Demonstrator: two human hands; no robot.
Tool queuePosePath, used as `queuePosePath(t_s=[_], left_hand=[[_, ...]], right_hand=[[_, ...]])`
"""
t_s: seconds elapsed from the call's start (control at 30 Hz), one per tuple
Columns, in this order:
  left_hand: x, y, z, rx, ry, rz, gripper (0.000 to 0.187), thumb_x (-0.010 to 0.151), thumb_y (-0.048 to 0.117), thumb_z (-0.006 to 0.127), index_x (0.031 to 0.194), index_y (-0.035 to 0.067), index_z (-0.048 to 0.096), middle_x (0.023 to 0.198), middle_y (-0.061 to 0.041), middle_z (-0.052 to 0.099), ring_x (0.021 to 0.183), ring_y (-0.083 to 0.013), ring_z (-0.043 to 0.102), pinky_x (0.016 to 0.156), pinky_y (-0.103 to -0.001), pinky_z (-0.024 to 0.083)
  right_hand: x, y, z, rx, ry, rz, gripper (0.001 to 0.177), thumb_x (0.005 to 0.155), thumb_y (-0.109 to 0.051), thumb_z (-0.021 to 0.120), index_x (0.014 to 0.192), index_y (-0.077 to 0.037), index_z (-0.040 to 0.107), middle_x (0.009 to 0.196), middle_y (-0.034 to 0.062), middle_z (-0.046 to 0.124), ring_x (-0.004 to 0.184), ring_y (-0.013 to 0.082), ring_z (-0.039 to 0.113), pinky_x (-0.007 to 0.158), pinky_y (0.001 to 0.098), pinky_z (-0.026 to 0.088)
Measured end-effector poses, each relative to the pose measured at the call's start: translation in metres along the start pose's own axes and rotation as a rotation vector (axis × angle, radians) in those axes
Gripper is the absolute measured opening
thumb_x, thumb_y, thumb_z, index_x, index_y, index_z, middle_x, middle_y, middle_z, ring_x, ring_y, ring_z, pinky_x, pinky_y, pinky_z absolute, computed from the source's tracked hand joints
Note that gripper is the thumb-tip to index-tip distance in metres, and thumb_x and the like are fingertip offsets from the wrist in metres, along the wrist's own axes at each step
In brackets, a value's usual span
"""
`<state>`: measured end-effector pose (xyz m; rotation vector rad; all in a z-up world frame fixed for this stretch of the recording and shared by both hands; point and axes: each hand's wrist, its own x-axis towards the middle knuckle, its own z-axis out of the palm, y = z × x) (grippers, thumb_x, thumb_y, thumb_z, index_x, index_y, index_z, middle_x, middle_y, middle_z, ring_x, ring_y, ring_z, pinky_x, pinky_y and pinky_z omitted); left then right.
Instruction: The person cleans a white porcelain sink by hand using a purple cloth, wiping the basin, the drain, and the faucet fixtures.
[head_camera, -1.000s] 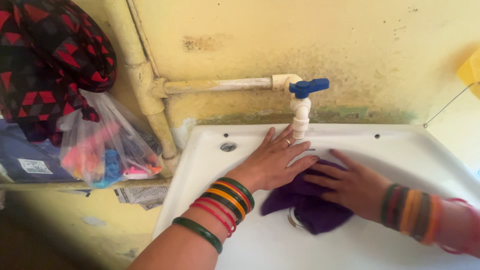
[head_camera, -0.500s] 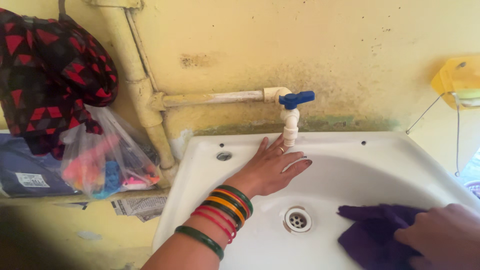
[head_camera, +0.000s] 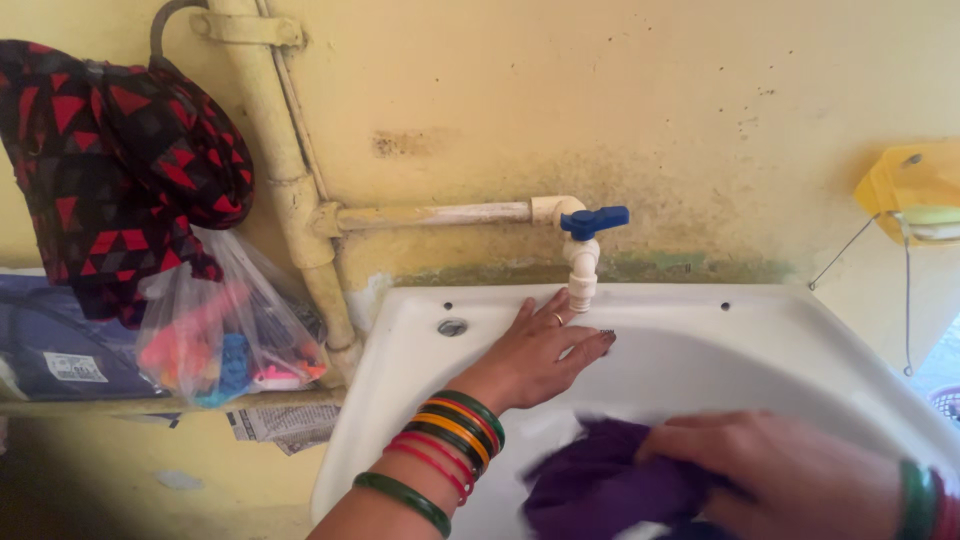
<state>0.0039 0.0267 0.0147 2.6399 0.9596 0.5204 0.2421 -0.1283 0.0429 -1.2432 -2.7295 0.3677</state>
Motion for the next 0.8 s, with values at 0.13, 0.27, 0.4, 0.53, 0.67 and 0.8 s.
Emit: queuePosePath(t_s=[0.13,0.27,0.4,0.53,0.67,0.8], left_hand=[[0.0,0.001,0.004,0.056,0.008,0.007,0.06,0.099,0.059,0.036,0.135,0.02,0.065,0.165,-0.016,0.03,0.158,-0.0289,0.01,0.126,-0.052,0.004],[0.003,-0.002,0.009,0.089,-0.002,-0.001,0.061,0.099,0.059,0.038,0.135,0.018,0.065,0.166,-0.018,0.025,0.159,-0.0283,0.006,0.125,-0.053,0.001],[0.005,-0.009,0.012,0.159,0.008,0.035,0.057,0.098,0.055,0.046,0.136,0.017,0.064,0.166,-0.017,0.025,0.159,-0.0293,0.007,0.126,-0.053,0.002],[0.006,-0.01,0.016,0.196,0.01,0.054,0.055,0.094,0.05,0.055,0.137,0.017,0.063,0.166,-0.016,0.023,0.157,-0.0299,0.007,0.125,-0.054,0.002],[0.007,-0.008,0.015,0.211,0.006,0.052,0.054,0.094,0.051,0.053,0.135,0.017,0.065,0.167,-0.015,0.024,0.158,-0.0304,0.007,0.124,-0.056,0.002],[0.007,-0.003,0.011,0.163,0.006,0.031,0.054,0.099,0.052,0.045,0.132,0.015,0.066,0.168,-0.016,0.024,0.159,-0.0315,0.008,0.124,-0.057,0.002]], right_hand=[[0.008,0.004,-0.014,-0.418,-0.301,0.348,0.046,0.083,-0.015,0.055,0.121,-0.035,0.07,0.106,-0.0013,0.077,0.107,0.0238,0.07,0.101,0.0457,0.048],[0.036,-0.001,-0.02,-0.354,-0.272,0.549,0.038,0.087,-0.022,0.056,0.124,-0.031,0.064,0.114,-0.0006,0.073,0.112,0.0248,0.069,0.097,0.0434,0.053],[0.062,0.007,-0.004,-0.297,-0.466,0.502,0.041,0.088,-0.041,0.065,0.127,-0.029,0.062,0.113,0.0072,0.073,0.113,0.031,0.067,0.101,0.0441,0.051],[0.079,0.011,0.032,-0.199,-0.63,0.141,0.048,0.077,-0.031,0.074,0.122,-0.015,0.063,0.109,0.0149,0.069,0.109,0.0383,0.065,0.094,0.0483,0.051],[0.099,0.005,0.063,0.203,-0.449,-0.376,0.048,0.088,-0.021,0.064,0.134,-0.008,0.058,0.123,0.0196,0.066,0.119,0.0398,0.064,0.101,0.0457,0.05],[0.125,-0.008,0.102,0.374,-0.118,-0.471,0.053,0.093,-0.012,0.055,0.145,-0.005,0.052,0.149,0.0186,0.053,0.136,0.038,0.054,0.112,0.0428,0.044]])
